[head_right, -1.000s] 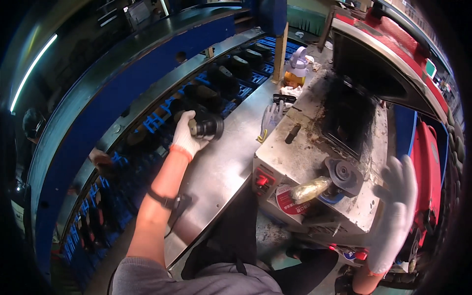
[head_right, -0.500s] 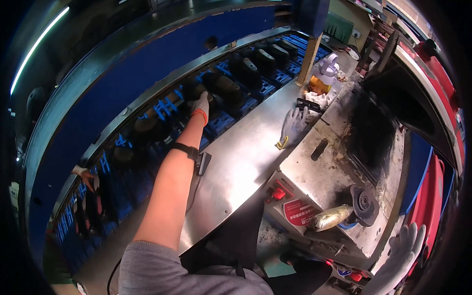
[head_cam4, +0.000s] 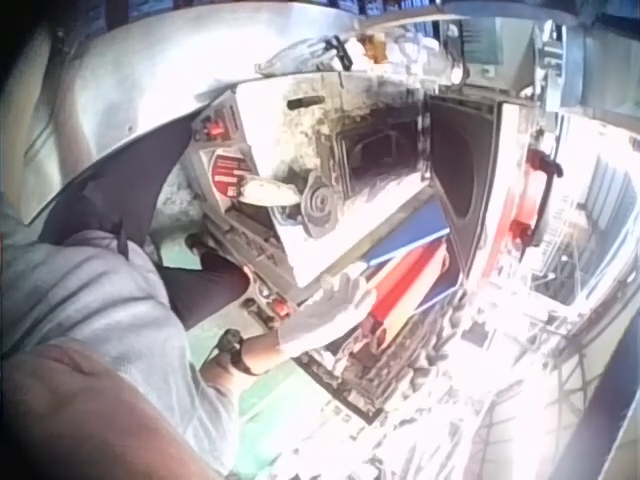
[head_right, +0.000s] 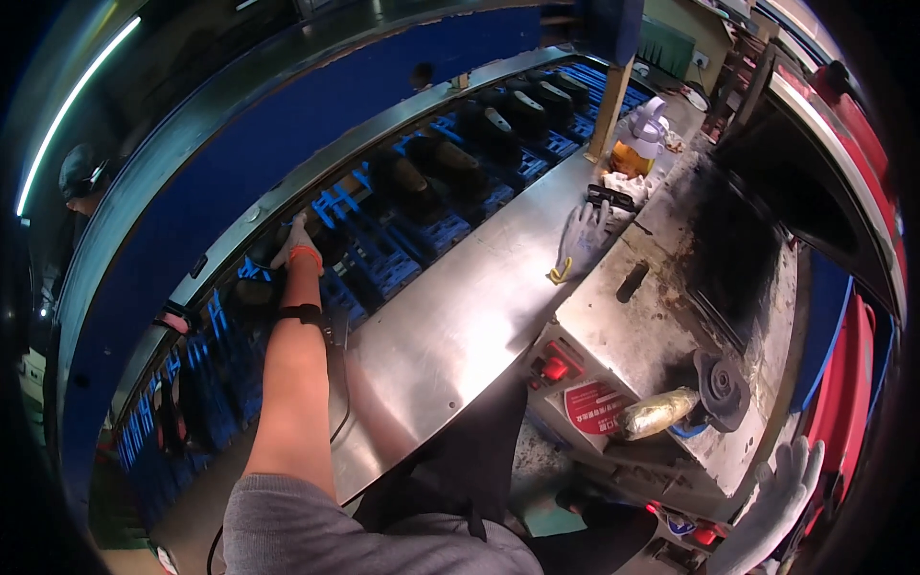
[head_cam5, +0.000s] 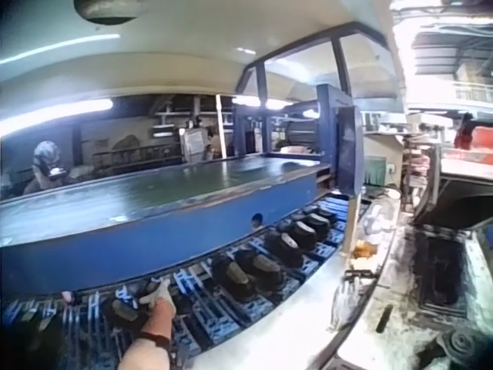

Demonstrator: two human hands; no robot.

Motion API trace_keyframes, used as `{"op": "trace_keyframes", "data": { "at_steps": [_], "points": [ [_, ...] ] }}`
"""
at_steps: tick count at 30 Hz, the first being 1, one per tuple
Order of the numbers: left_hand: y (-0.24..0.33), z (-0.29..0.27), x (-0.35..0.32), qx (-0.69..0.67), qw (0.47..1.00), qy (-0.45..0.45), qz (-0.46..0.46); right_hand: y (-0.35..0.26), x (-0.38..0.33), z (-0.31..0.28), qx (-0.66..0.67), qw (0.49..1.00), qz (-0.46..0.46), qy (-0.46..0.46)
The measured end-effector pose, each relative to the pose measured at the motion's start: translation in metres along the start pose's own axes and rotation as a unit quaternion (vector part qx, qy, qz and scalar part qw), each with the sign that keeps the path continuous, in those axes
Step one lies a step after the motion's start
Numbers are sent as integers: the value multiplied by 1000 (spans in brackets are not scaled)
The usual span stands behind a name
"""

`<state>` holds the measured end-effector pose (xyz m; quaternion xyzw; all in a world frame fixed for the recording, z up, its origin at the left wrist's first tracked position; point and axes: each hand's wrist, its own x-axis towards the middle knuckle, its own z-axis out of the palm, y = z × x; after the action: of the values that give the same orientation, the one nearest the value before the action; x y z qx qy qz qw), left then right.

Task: Placing shoes on lasts into a press machine, activating the press, and returning them to a conveyor belt.

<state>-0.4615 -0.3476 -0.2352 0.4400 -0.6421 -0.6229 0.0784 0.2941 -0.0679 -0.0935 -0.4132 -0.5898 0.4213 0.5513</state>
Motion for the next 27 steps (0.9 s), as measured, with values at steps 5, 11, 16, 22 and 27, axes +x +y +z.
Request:
{"op": "trace_keyframes", "data": {
  "at_steps": [5,11,16,22,27],
  "points": [
    [-14,-2,56,-313,946,-85,22,-18,-7,26,-128,991,22,23],
    [-46,-103,-10,-219,831,-500,-102,-51,-24,94,-25,996,-1,-82],
    [-39,-177,-206,-210,665,-708,-108,-71,-21,124,-18,946,-29,-324],
    [-61,-202,-381,-166,459,-846,-216,-88,-14,167,37,882,37,-467],
    [-50,-193,-457,24,443,-893,-77,-105,11,142,267,881,97,-378]
  ]
}}
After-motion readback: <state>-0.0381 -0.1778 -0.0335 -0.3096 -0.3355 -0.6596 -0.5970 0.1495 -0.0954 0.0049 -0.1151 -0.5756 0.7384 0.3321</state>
